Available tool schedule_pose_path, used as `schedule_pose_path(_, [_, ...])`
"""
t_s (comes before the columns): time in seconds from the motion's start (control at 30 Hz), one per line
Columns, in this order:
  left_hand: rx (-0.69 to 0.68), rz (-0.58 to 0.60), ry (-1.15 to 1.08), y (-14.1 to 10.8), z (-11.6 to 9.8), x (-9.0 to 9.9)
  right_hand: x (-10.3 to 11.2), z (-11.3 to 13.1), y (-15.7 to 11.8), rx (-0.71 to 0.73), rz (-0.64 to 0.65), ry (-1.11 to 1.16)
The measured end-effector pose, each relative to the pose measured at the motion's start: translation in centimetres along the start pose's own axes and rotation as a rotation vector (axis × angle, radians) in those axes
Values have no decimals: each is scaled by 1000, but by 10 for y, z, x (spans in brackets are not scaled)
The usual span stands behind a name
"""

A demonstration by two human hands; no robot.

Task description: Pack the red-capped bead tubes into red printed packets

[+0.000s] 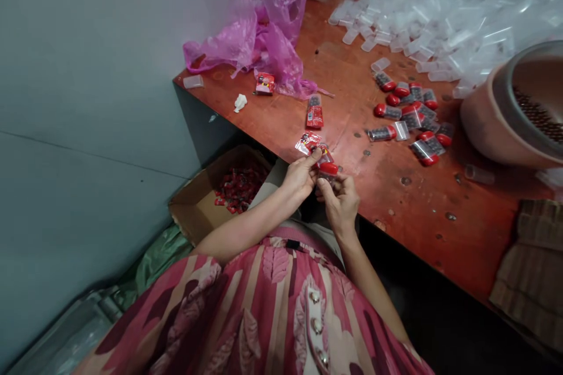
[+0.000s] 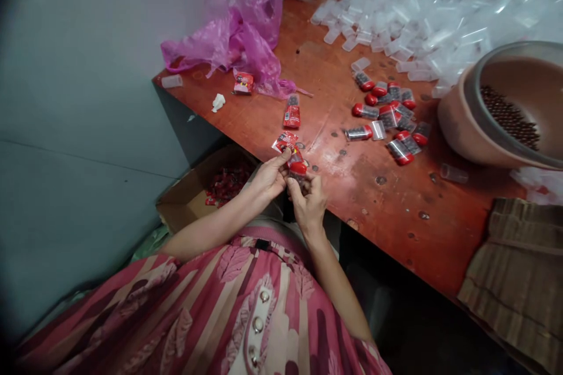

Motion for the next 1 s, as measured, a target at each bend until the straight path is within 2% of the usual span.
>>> schedule_pose_path(0.2, [-7,148,146,-1,-5,-8,2,3,4,-53,90,94])
schedule_pose_path(0.3, [3,204,203,-1,-9,-8,5,4,8,-70,80,125])
schedule_pose_path(0.57, [15,266,383,0,-8,-1,9,4,14,-37,40,98])
schedule_pose_path(0.77, [17,343,492,2,-12,-2,5,-2,20,-148,220,301])
schedule_pose_path(0.83, [3,331,530,4,-12,-1,6,-2,19,-120,185,242])
schedule_pose_path(0.93, [-24,299,553,5,-13,1,11,2,17,-12,31,57])
schedule_pose_path(1.0, [-20,299,547,2,-12,0,9,1,16,-40,36,105])
Point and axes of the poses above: each hand's wrist, its own y-axis towards the middle knuckle, its own x-axis out of the back of the hand, z = x × y, the point moved 4 cm from there along y, towards the middle knuckle, and after that the axes turned 2 degrees about y, right-handed, at the moved point
